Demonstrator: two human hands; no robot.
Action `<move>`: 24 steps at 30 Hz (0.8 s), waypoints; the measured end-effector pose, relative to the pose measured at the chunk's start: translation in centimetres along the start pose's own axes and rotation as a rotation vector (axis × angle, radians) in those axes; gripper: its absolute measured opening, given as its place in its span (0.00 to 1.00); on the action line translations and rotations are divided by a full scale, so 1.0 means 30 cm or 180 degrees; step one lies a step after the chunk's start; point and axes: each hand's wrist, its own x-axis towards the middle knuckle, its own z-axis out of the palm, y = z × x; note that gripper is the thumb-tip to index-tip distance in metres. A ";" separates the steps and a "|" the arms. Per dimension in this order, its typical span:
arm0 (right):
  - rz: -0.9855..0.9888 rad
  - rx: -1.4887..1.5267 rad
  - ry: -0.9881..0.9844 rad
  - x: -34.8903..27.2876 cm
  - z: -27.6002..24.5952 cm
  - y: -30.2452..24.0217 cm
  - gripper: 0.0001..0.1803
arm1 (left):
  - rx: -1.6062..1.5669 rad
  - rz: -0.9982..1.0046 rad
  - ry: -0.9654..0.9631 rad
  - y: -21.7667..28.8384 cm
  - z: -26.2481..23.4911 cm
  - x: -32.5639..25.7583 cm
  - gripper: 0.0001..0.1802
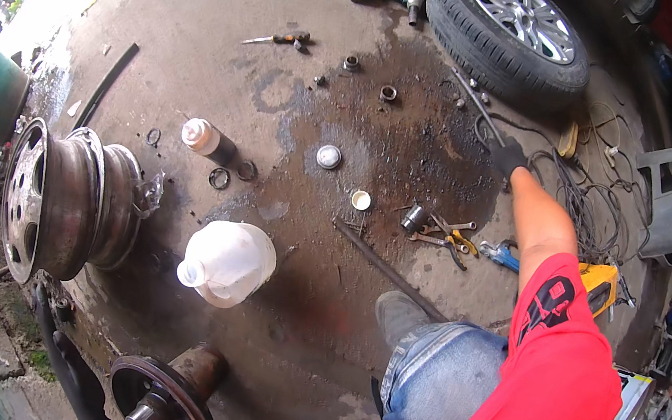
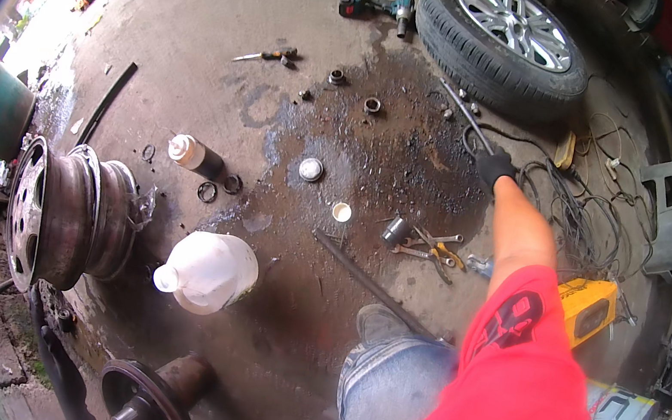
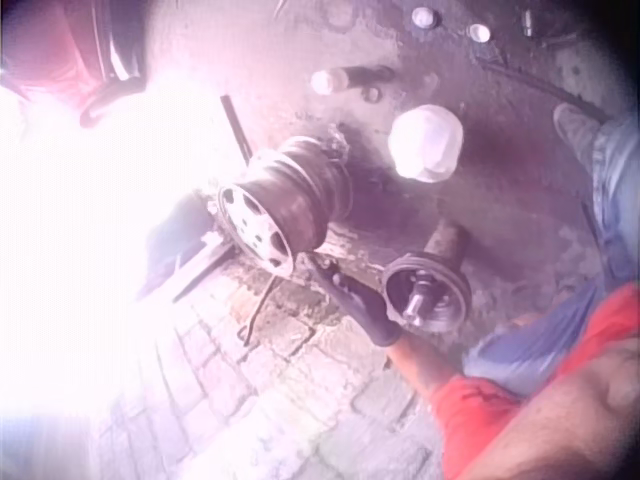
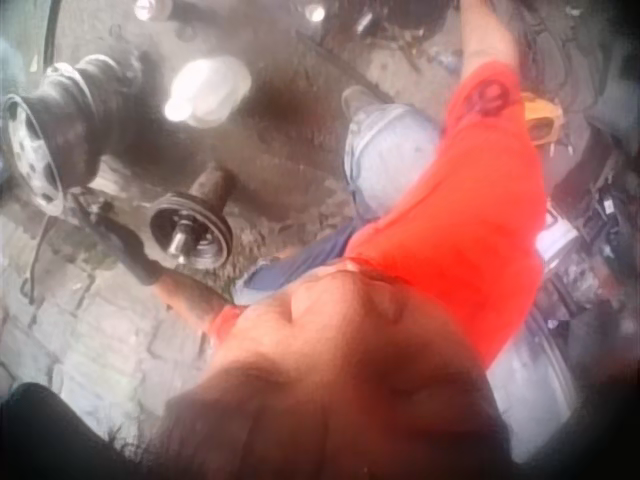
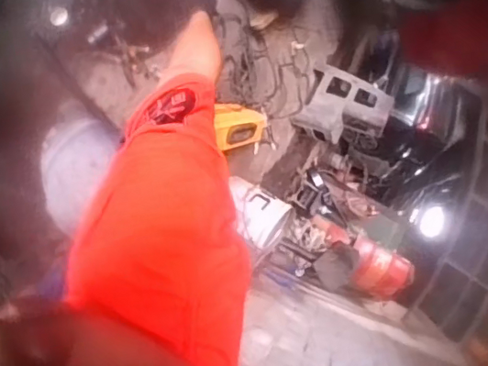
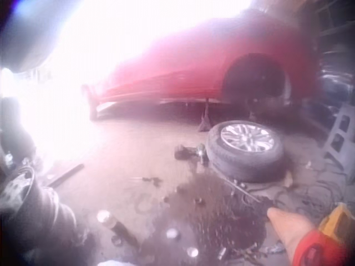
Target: The person puts on gloves and then works on a brake drum assembly on the ground. They remove the drum, inspect the internal components, and use a hammer and punch to drive out a bearing or seal.
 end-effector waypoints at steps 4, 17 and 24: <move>-0.0644 -0.2467 -0.1087 0.072 -0.015 0.089 0.30 | 0.0285 -0.0066 -0.0074 -0.015 0.026 0.019 0.39; 0.0881 0.1828 -0.1429 0.032 0.095 0.016 0.12 | 0.0117 0.0386 0.0039 0.100 0.062 0.101 0.41; -0.0217 0.4661 -0.3141 -0.776 -0.008 -0.769 0.16 | -0.2196 -0.0075 -0.0489 0.195 0.055 -0.010 0.29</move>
